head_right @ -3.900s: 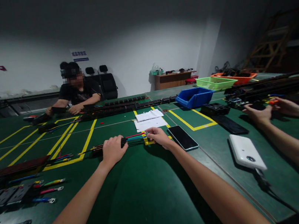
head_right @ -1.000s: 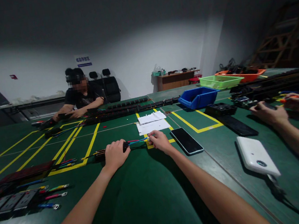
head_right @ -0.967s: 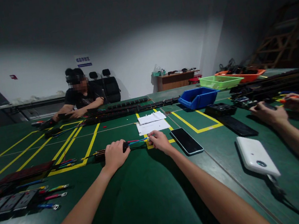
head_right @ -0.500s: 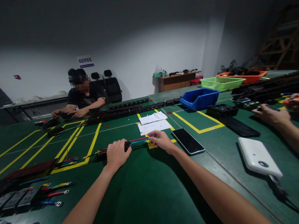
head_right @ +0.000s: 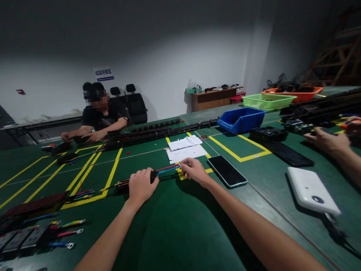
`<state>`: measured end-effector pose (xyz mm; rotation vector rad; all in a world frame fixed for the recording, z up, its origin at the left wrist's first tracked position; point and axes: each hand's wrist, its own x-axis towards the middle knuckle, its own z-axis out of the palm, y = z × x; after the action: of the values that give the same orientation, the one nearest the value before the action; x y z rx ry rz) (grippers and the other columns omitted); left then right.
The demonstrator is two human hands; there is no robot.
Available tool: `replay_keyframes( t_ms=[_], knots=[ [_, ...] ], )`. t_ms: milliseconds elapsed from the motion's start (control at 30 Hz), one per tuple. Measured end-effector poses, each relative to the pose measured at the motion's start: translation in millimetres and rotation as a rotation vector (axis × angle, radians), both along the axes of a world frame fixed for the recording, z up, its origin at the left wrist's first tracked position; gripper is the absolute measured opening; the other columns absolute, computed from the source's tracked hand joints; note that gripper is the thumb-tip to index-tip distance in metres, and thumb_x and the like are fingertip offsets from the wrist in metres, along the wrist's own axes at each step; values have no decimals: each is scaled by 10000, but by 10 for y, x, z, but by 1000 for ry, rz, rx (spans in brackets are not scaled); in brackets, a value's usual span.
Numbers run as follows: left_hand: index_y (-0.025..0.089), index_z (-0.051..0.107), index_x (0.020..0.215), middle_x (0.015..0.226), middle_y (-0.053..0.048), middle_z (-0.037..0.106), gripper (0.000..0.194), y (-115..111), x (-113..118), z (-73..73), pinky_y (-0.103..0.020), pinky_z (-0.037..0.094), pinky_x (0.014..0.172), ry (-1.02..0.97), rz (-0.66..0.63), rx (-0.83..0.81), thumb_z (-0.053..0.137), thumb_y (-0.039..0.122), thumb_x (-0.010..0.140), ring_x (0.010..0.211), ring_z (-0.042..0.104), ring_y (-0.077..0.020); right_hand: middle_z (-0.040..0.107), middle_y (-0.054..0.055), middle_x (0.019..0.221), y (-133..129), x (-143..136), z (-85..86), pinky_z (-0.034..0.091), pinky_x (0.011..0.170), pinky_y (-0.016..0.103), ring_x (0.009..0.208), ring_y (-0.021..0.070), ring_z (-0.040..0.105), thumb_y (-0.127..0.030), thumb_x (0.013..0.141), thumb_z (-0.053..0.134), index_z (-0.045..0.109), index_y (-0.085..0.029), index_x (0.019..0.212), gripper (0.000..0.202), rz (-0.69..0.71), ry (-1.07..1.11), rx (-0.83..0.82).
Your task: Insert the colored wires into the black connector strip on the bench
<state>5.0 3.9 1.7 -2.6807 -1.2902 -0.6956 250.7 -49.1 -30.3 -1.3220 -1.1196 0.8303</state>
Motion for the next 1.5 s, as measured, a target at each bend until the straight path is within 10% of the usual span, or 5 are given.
replay_keyframes(
  t_ms=[767,1500],
  knots=[
    [196,650,1047,1008,-105,721,348,-6,20,36,-423,463,846,32,9,-22,439,462,970,931,643,-267,679,12,722,-64,27,131,378,402,170,518,91,567,-306,723,726,725,-160,946,266,4,81,-49],
    [199,647,1059,1009,-101,720,364,-27,17,55,-420,452,852,21,-4,-42,418,468,971,934,637,-263,735,63,897,-129,120,182,380,461,192,544,67,515,-603,626,864,759,-169,1006,586,104,213,-43]
  ],
)
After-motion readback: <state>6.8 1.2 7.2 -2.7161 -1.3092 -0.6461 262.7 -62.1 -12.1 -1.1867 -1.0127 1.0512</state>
